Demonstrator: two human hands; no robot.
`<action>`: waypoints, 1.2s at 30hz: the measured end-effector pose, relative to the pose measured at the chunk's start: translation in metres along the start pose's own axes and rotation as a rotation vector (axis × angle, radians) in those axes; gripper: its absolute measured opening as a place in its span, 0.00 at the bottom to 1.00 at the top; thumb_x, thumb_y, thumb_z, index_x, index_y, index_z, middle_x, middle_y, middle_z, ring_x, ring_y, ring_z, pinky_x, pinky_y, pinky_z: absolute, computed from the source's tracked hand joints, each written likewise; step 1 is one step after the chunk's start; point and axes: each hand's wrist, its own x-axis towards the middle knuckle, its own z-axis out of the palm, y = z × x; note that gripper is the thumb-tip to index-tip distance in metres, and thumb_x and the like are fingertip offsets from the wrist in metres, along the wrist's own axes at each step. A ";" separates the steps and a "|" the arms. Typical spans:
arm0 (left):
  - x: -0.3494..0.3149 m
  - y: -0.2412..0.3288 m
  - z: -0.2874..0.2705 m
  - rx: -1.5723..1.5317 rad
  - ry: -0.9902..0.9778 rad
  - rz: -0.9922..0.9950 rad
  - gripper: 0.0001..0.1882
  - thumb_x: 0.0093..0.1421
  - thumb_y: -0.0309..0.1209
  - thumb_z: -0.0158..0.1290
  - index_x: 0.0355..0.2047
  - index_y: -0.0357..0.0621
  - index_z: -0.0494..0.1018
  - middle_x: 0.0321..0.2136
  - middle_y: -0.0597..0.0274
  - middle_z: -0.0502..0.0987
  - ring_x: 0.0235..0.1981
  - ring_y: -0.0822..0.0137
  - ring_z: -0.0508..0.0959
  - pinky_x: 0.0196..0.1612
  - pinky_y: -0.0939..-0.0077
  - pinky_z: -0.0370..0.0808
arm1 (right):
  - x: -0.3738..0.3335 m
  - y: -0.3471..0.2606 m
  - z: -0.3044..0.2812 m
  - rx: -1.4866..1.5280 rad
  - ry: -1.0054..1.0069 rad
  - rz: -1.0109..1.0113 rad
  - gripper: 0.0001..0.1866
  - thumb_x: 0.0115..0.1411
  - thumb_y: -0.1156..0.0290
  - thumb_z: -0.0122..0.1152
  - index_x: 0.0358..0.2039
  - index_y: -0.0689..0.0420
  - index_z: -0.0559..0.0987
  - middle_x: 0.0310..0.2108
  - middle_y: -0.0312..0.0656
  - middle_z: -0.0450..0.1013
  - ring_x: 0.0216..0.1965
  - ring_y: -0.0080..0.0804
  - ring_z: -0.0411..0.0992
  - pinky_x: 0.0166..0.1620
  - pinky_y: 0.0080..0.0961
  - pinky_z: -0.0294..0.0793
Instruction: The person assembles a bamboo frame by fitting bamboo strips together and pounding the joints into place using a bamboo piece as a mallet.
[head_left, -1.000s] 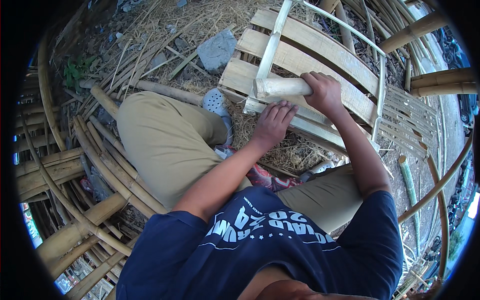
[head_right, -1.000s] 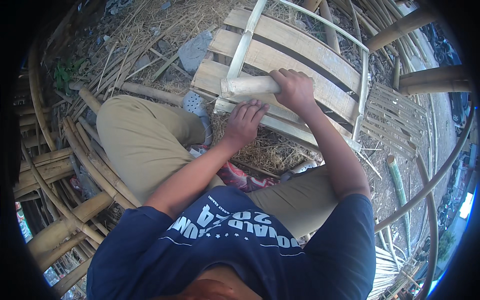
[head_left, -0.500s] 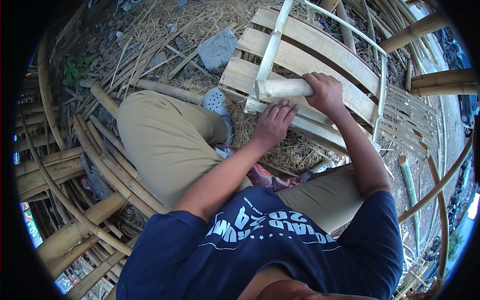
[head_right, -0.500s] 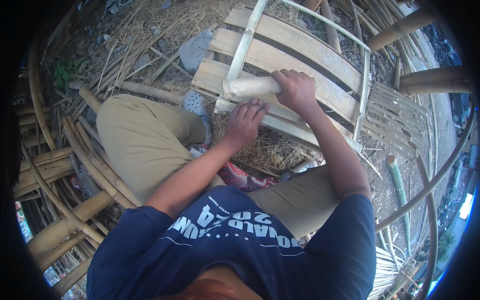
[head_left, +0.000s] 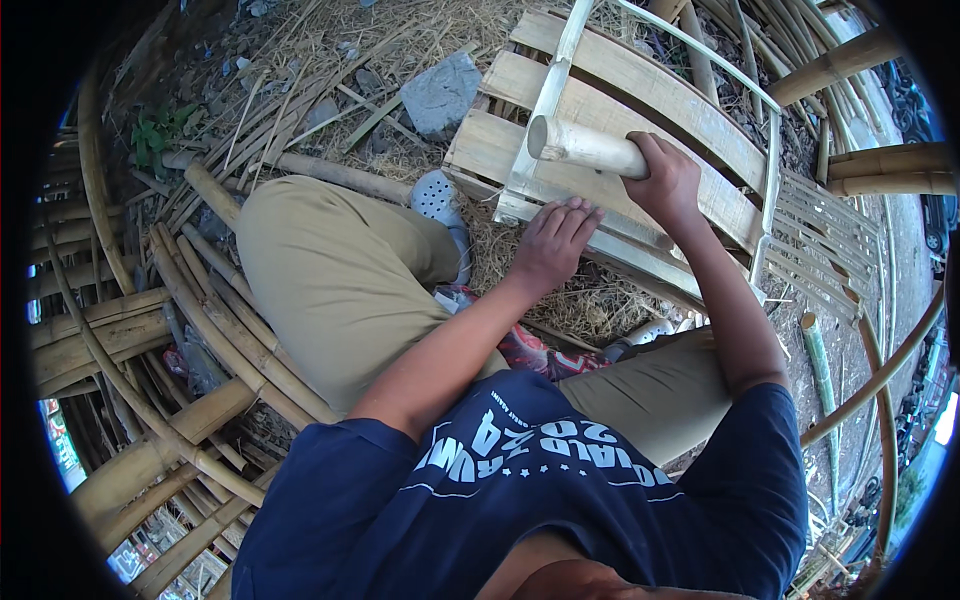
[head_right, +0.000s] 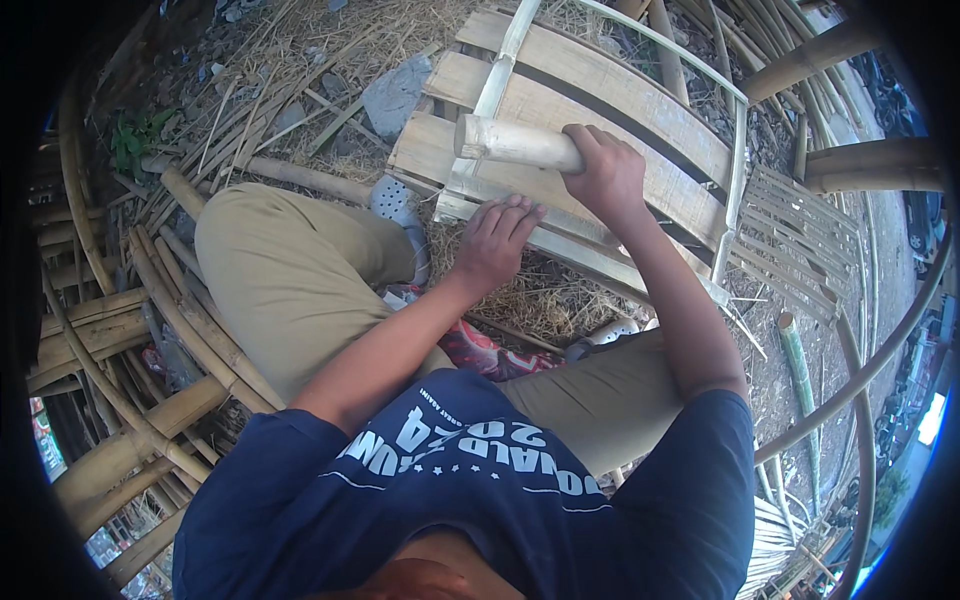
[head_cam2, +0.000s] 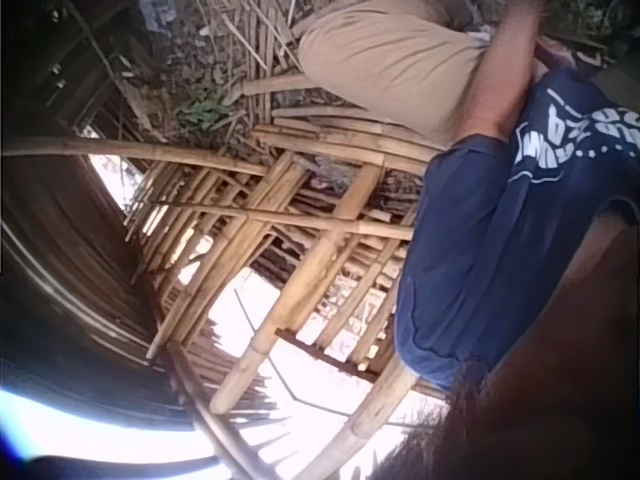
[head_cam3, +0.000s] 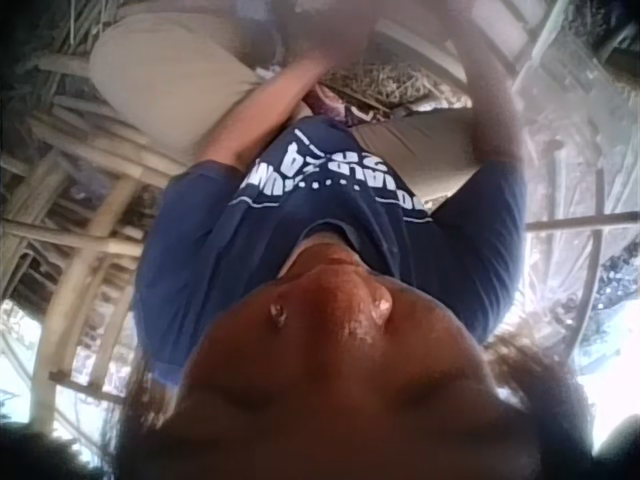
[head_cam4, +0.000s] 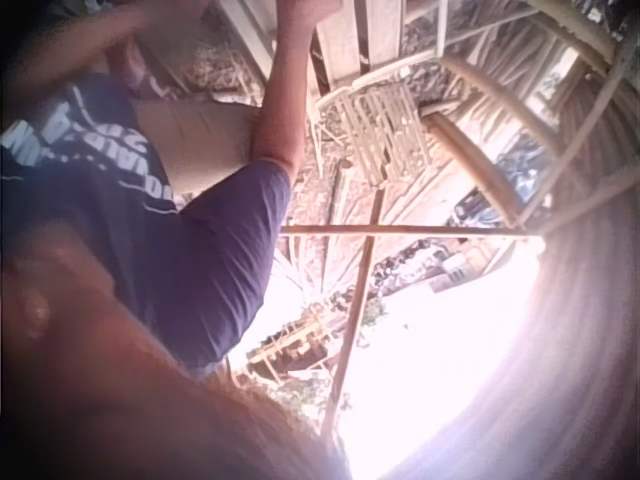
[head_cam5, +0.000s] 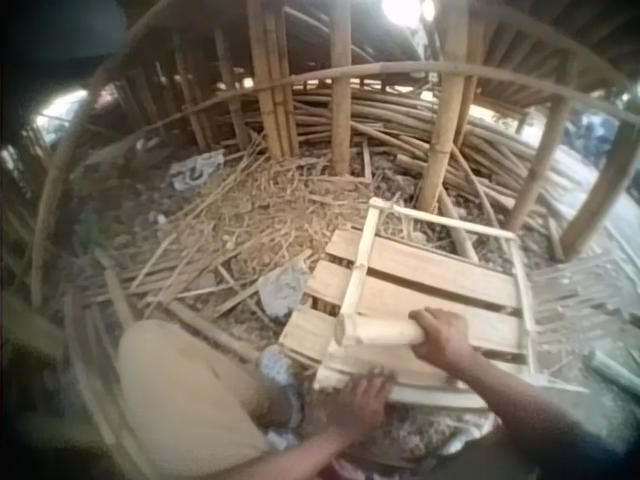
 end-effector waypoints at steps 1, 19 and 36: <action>0.000 0.000 0.000 -0.001 0.000 0.001 0.22 0.67 0.30 0.47 0.60 0.46 0.76 0.54 0.59 0.78 0.60 0.60 0.76 0.68 0.59 0.70 | 0.000 0.002 -0.001 -0.001 0.000 0.000 0.21 0.45 0.73 0.72 0.43 0.50 0.82 0.32 0.38 0.80 0.33 0.42 0.80 0.37 0.38 0.80; 0.003 0.001 0.001 -0.016 0.057 0.010 0.24 0.62 0.28 0.50 0.59 0.46 0.78 0.51 0.59 0.79 0.57 0.59 0.78 0.65 0.57 0.72 | -0.004 0.011 0.006 -0.127 -0.073 -0.220 0.16 0.47 0.70 0.71 0.39 0.47 0.82 0.27 0.34 0.76 0.28 0.37 0.79 0.31 0.37 0.77; 0.002 0.000 0.000 -0.029 0.056 0.005 0.23 0.63 0.28 0.49 0.59 0.47 0.77 0.51 0.60 0.80 0.57 0.59 0.78 0.65 0.57 0.71 | -0.001 0.005 0.007 -0.127 0.094 -0.156 0.22 0.44 0.74 0.71 0.44 0.48 0.82 0.29 0.34 0.77 0.31 0.36 0.79 0.34 0.36 0.78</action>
